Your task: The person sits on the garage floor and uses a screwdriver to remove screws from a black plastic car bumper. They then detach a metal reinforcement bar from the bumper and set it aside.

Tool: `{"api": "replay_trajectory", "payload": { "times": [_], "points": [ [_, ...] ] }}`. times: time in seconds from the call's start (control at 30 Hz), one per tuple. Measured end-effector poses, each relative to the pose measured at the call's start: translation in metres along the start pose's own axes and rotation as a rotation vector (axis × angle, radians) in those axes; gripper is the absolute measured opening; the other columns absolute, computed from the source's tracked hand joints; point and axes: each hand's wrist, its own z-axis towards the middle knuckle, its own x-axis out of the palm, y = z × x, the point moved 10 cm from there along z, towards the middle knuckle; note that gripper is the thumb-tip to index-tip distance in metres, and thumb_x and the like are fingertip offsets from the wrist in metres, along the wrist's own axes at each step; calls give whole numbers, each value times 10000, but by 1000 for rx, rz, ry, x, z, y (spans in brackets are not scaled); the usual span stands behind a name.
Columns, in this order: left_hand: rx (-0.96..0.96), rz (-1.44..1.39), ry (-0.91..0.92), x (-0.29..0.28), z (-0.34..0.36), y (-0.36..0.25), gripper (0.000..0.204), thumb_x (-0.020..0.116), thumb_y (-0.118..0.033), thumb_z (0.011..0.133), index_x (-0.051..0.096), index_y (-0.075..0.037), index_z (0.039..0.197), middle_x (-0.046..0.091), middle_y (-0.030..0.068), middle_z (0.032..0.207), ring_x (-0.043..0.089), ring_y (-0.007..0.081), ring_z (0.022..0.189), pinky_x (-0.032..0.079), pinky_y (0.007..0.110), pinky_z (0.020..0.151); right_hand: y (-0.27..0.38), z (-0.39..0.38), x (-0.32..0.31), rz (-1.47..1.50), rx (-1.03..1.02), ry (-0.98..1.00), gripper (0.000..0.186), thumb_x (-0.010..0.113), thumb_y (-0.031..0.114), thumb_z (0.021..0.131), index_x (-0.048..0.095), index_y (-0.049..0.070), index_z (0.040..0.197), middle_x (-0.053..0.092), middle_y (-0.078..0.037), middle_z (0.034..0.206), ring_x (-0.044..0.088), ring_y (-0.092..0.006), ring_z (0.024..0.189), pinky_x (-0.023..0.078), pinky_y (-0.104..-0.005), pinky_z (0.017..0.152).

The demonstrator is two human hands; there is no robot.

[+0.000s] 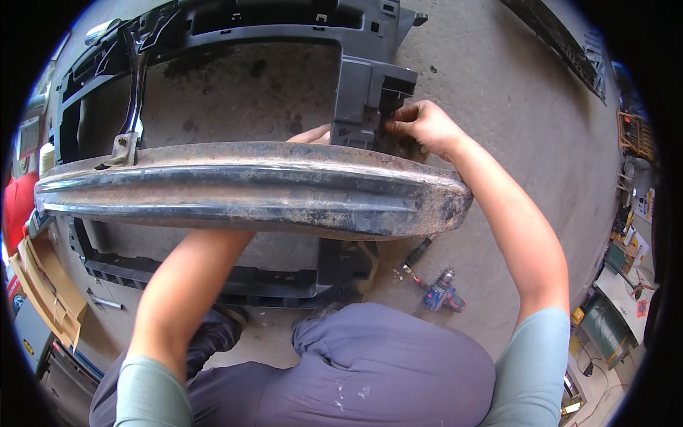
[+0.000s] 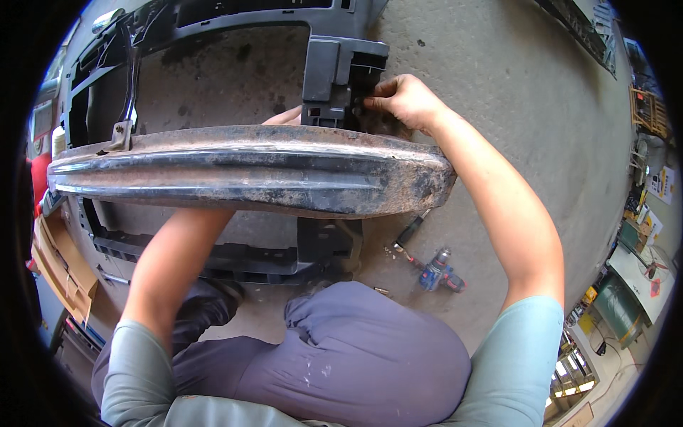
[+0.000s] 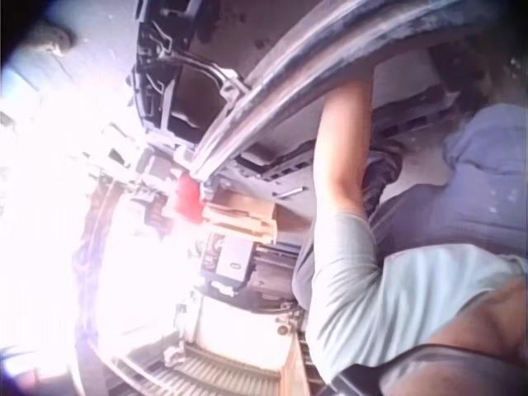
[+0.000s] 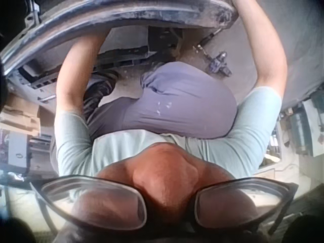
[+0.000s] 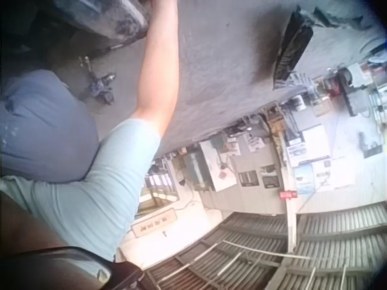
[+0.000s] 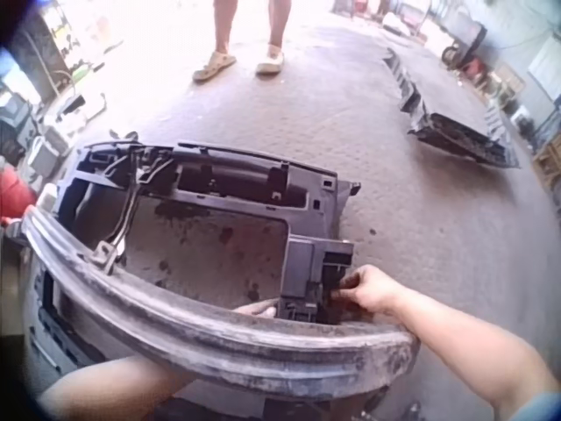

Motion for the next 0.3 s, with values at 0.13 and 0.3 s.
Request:
{"api": "replay_trajectory", "payload": {
  "times": [0.13, 0.3],
  "points": [
    [134, 651, 70, 1, 32, 4, 610, 770, -401, 1078, 658, -7, 1530, 736, 232, 1423, 736, 309, 1302, 585, 440, 1143, 1, -1, 3, 48, -5, 17, 267, 902, 172, 967, 871, -9, 1162, 855, -119, 1058, 765, -189, 953, 611, -383, 942],
    [445, 756, 105, -9, 39, 28, 581, 797, -352, 1067, 652, -48, 1540, 761, 223, 1356, 752, 353, 1270, 588, 443, 1135, -15, 7, 6, 114, -3, 6, 211, 883, 148, 981, 873, -12, 1118, 850, -104, 1008, 760, -187, 937, 607, -376, 915]
  ]
}}
